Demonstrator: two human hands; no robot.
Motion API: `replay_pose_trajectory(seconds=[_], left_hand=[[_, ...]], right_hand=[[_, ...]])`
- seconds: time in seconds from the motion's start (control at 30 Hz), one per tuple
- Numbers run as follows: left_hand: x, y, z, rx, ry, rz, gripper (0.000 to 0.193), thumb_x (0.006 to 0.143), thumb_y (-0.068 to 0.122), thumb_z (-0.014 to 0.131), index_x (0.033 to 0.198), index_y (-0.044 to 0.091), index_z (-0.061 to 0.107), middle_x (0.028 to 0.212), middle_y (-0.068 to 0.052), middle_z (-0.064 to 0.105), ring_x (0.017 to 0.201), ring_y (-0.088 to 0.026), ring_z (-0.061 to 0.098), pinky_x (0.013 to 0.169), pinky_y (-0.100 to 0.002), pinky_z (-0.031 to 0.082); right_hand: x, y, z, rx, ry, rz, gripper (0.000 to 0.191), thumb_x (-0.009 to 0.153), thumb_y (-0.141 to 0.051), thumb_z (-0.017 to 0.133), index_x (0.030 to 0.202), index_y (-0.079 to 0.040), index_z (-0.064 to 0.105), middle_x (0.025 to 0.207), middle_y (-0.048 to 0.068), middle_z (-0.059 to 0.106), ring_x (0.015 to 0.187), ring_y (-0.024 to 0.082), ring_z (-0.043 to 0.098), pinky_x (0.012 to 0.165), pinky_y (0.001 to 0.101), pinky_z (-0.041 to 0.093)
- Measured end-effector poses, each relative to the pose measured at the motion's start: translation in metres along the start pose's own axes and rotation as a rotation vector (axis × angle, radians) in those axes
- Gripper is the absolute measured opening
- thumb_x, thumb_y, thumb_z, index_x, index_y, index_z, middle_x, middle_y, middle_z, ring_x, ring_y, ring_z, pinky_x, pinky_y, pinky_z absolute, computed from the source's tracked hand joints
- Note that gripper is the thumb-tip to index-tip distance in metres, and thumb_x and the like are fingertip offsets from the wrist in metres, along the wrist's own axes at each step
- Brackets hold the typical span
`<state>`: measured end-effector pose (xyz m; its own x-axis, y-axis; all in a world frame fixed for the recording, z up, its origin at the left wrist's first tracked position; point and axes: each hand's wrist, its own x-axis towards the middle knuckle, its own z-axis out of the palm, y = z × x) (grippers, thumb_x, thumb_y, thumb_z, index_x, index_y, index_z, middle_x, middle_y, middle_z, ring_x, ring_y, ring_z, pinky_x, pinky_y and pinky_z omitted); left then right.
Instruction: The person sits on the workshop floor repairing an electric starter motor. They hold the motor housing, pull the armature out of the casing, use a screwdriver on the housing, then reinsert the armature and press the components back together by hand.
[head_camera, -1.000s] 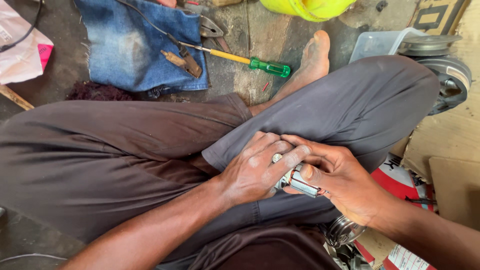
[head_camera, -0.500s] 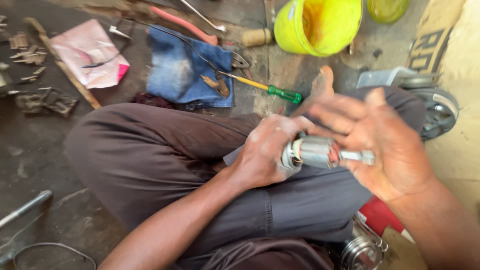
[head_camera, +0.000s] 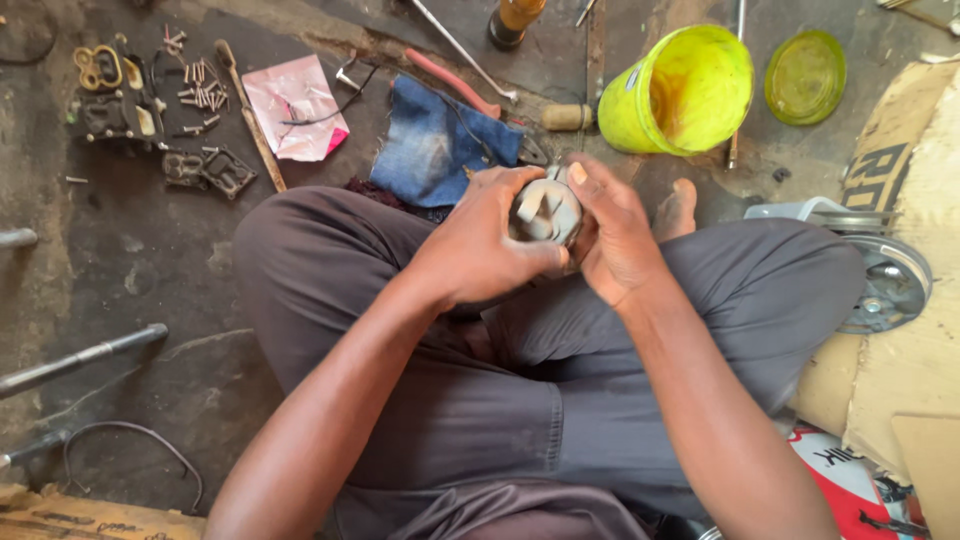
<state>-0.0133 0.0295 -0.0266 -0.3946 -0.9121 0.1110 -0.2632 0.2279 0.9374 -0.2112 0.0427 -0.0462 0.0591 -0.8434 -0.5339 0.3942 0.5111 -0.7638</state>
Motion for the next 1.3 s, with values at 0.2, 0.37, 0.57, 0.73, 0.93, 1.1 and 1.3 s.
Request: replay_pose_trajectory(seconds=[0.2, 0.37, 0.57, 0.73, 0.93, 1.1, 1.3], left_hand=[[0.032, 0.006, 0.003, -0.284, -0.275, -0.575, 0.058, 0.077, 0.033, 0.078, 0.127, 0.004, 0.069, 0.092, -0.011, 0.08, 0.065, -0.017, 0.072, 0.065, -0.034, 0.058], [0.046, 0.005, 0.002, -0.194, -0.352, -0.65, 0.052, 0.079, 0.037, 0.077, 0.119, 0.004, 0.072, 0.089, -0.01, 0.08, 0.064, -0.016, 0.078, 0.067, -0.032, 0.059], [0.06, -0.024, 0.01, -0.054, -0.327, -0.692, 0.048, 0.077, 0.039, 0.077, 0.11, 0.004, 0.078, 0.087, -0.015, 0.081, 0.071, -0.021, 0.08, 0.074, -0.034, 0.06], [0.06, -0.046, 0.028, 0.178, -0.174, -0.481, 0.051, 0.075, 0.044, 0.077, 0.109, 0.007, 0.08, 0.094, -0.023, 0.074, 0.095, -0.039, 0.069, 0.086, -0.046, 0.052], [0.058, -0.037, 0.03, 0.13, -0.15, -0.554, 0.052, 0.085, 0.05, 0.067, 0.109, 0.004, 0.076, 0.097, -0.028, 0.073, 0.102, -0.044, 0.07, 0.092, -0.048, 0.053], [0.051, 0.0, 0.008, 0.226, -0.145, -0.507, 0.047, 0.086, 0.048, 0.066, 0.104, 0.006, 0.078, 0.094, -0.027, 0.073, 0.097, -0.045, 0.07, 0.09, -0.049, 0.054], [0.03, 0.026, -0.035, 0.258, -0.067, -0.484, 0.045, 0.085, 0.045, 0.069, 0.107, 0.006, 0.077, 0.087, -0.024, 0.074, 0.088, -0.041, 0.073, 0.083, -0.048, 0.055]], right_hand=[[0.001, 0.002, -0.012, 0.085, 0.036, 0.282, 0.05, 0.099, -0.053, 0.055, 0.125, -0.011, 0.063, 0.112, 0.006, 0.072, 0.098, 0.022, 0.071, 0.081, 0.0412, 0.059], [0.007, 0.011, -0.026, -0.097, 0.069, 0.31, 0.064, 0.097, -0.063, 0.042, 0.123, -0.009, 0.064, 0.11, 0.008, 0.072, 0.096, 0.024, 0.073, 0.084, 0.0451, 0.062], [0.026, 0.037, -0.023, -0.095, 0.064, 0.105, 0.069, 0.104, -0.061, 0.044, 0.131, 0.001, 0.061, 0.12, 0.013, 0.069, 0.11, 0.025, 0.069, 0.094, 0.0467, 0.061], [0.014, 0.034, -0.029, -0.094, -0.082, 0.071, 0.063, 0.101, -0.055, 0.047, 0.146, -0.012, 0.048, 0.132, 0.007, 0.061, 0.119, 0.021, 0.063, 0.097, 0.0423, 0.057], [0.017, 0.036, -0.021, -0.248, -0.073, -0.054, 0.052, 0.109, -0.045, 0.048, 0.141, -0.005, 0.052, 0.123, 0.008, 0.064, 0.107, 0.021, 0.067, 0.089, 0.041, 0.06], [0.0, 0.033, -0.007, -0.158, -0.116, -0.145, 0.05, 0.11, -0.044, 0.047, 0.142, -0.005, 0.051, 0.123, 0.007, 0.065, 0.106, 0.018, 0.068, 0.09, 0.039, 0.061], [-0.006, 0.034, 0.021, -0.208, -0.208, -0.216, 0.058, 0.109, -0.048, 0.049, 0.149, -0.006, 0.048, 0.125, 0.005, 0.062, 0.11, 0.014, 0.064, 0.088, 0.0361, 0.061]])
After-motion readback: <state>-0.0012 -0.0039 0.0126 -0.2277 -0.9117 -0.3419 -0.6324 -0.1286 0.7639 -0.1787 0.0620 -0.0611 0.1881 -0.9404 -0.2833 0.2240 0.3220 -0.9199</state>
